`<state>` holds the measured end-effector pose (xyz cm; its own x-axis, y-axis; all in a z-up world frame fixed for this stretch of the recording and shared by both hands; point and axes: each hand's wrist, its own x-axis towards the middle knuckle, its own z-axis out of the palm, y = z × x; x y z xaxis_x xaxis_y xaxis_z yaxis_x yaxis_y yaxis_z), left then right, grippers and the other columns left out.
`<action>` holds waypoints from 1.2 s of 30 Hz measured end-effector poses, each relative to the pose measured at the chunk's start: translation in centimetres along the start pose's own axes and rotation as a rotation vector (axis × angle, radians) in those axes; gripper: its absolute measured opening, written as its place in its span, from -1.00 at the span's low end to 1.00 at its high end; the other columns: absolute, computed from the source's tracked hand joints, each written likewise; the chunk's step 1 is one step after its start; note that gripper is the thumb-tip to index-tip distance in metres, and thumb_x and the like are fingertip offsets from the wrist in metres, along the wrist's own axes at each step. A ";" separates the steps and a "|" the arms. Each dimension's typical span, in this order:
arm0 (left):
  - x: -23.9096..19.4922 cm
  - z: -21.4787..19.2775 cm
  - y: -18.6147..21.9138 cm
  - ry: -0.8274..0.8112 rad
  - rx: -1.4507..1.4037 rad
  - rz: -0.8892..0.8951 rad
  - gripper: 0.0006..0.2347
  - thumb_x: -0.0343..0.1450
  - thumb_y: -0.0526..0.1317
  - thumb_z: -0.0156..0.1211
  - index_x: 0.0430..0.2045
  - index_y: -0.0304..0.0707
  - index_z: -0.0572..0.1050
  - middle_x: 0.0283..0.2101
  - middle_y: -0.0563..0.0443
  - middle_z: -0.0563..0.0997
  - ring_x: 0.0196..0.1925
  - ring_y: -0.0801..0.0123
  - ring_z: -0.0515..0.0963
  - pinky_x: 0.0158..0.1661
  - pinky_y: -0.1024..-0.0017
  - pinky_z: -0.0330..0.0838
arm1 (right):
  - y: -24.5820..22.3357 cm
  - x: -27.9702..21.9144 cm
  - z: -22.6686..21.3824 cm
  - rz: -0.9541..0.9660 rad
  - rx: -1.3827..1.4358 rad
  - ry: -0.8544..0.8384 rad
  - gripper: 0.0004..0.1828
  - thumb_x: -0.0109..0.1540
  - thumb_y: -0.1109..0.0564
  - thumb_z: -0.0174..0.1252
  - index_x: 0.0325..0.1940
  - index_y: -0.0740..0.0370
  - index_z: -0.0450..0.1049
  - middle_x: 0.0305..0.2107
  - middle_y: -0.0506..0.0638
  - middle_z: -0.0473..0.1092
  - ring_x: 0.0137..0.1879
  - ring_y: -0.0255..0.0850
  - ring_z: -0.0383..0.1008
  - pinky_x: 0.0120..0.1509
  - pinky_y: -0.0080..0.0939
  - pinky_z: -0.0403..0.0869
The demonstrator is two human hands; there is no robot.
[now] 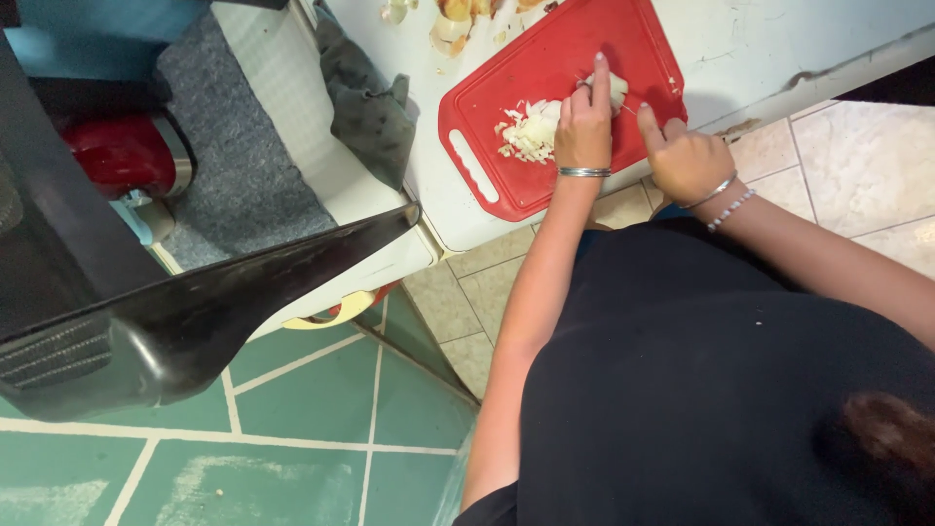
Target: The person transfers chopped onions from a red cutting board into a metal bowl. They then peel an onion, cut it in half, and proceed to chop one half into small pieces on the cutting board.
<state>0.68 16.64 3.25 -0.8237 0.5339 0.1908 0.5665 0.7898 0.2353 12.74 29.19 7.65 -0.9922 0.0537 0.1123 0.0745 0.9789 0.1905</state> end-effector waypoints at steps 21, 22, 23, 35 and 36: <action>0.3 -0.4 -0.6 -0.075 -0.047 -0.167 -0.16 0.09 0.00 0.65 0.25 -0.27 0.34 -0.53 -0.12 0.54 -0.33 0.08 0.51 -0.41 0.19 0.48 | 2.6 -2.0 -5.6 0.111 0.432 -0.599 -0.20 0.27 0.13 -0.07 0.63 -0.03 -0.03 -0.19 0.23 0.44 -0.42 0.38 0.55 -0.42 0.29 0.50; 0.5 -1.1 -0.5 -0.047 -0.033 -0.155 -0.42 0.17 -0.13 0.54 0.05 -0.29 0.44 -0.46 -0.11 0.59 -0.34 0.05 0.49 -0.42 0.17 0.45 | 1.7 -1.8 -4.3 0.085 0.355 -0.459 -0.20 0.22 0.13 -0.05 0.60 -0.01 0.08 -0.28 0.14 0.44 -0.48 0.25 0.53 -0.49 0.20 0.48; 0.8 -1.7 -0.4 -0.019 -0.020 -0.144 -0.68 0.25 -0.25 0.44 -0.15 -0.32 0.55 -0.39 -0.09 0.65 -0.34 0.02 0.47 -0.43 0.15 0.41 | 0.8 -1.7 -3.1 0.062 0.276 -0.319 -0.19 0.17 0.13 -0.02 0.57 0.00 0.18 -0.37 0.05 0.43 -0.55 0.13 0.52 -0.56 0.11 0.46; 0.2 0.8 0.6 0.269 0.168 -0.017 -0.79 0.28 -0.42 0.18 -0.25 -0.50 0.60 -0.53 -0.19 0.60 -0.40 0.08 0.54 -0.41 0.17 0.40 | -0.9 0.2 0.5 0.025 0.216 0.015 -0.34 0.27 0.15 0.03 0.51 -0.04 0.38 -0.50 -0.10 0.29 -0.54 -0.14 0.53 -0.42 -0.06 0.56; 0.4 1.0 0.6 0.272 0.171 -0.021 -0.79 0.28 -0.42 0.18 -0.25 -0.50 0.60 -0.53 -0.19 0.60 -0.40 0.08 0.54 -0.41 0.17 0.40 | -0.9 0.2 1.0 0.020 0.217 0.018 -0.34 0.27 0.15 0.03 0.51 -0.04 0.38 -0.50 -0.10 0.29 -0.54 -0.14 0.53 -0.42 -0.06 0.56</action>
<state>0.69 17.58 2.54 -0.7852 0.4349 0.4409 0.5181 0.8513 0.0830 12.40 28.55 6.49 -0.9887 0.0717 0.1313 0.0689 0.9973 -0.0260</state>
